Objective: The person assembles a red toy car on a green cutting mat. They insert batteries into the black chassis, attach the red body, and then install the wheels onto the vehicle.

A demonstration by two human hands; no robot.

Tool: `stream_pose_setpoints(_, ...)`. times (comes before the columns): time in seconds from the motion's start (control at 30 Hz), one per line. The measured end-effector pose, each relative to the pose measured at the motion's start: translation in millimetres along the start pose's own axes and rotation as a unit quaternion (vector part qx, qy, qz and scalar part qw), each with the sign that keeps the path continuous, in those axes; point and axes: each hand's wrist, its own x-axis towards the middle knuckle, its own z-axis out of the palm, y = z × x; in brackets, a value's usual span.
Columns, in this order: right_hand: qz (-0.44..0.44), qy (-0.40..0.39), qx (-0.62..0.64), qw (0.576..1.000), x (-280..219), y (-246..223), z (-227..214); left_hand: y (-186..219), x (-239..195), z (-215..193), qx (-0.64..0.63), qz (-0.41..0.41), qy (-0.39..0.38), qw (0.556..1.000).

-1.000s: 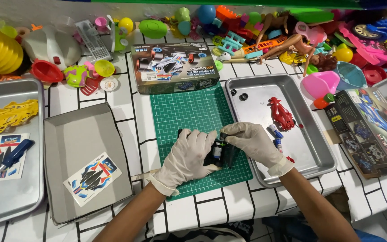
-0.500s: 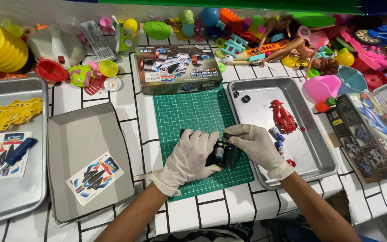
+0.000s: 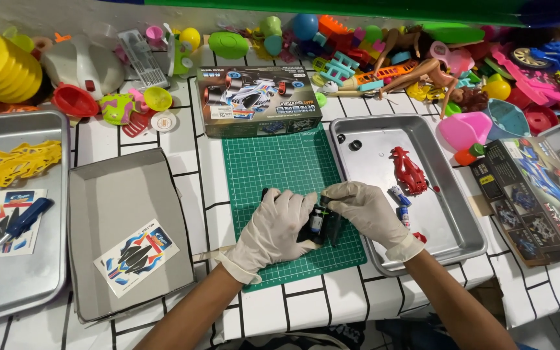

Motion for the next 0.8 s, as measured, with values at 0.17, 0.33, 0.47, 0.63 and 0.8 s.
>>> stream_pose_setpoints(0.17, -0.008, 0.000, 0.000, 1.000, -2, -2, 0, 0, 0, -7, -0.018, -0.007, -0.015, 1.000)
stream_pose_setpoints(0.33, -0.004, -0.034, -0.034, 0.999, -1, -7, -4, 1, 0, -3, -0.010, -0.003, -0.018, 1.000)
stream_pose_setpoints(0.47, 0.015, -0.058, -0.033, 0.998, -6, -31, -1, 0, -1, -2, -0.008, -0.013, -0.019, 1.000)
stream_pose_setpoints(0.63, -0.049, -0.162, -0.174, 0.970, -20, -52, -2, 0, 4, -6, -0.005, -0.071, -0.052, 0.996)
stream_pose_setpoints(0.8, -0.279, -0.131, -0.464, 0.830, -18, -11, 8, 1, 17, -40, 0.049, -0.045, -0.185, 0.980)
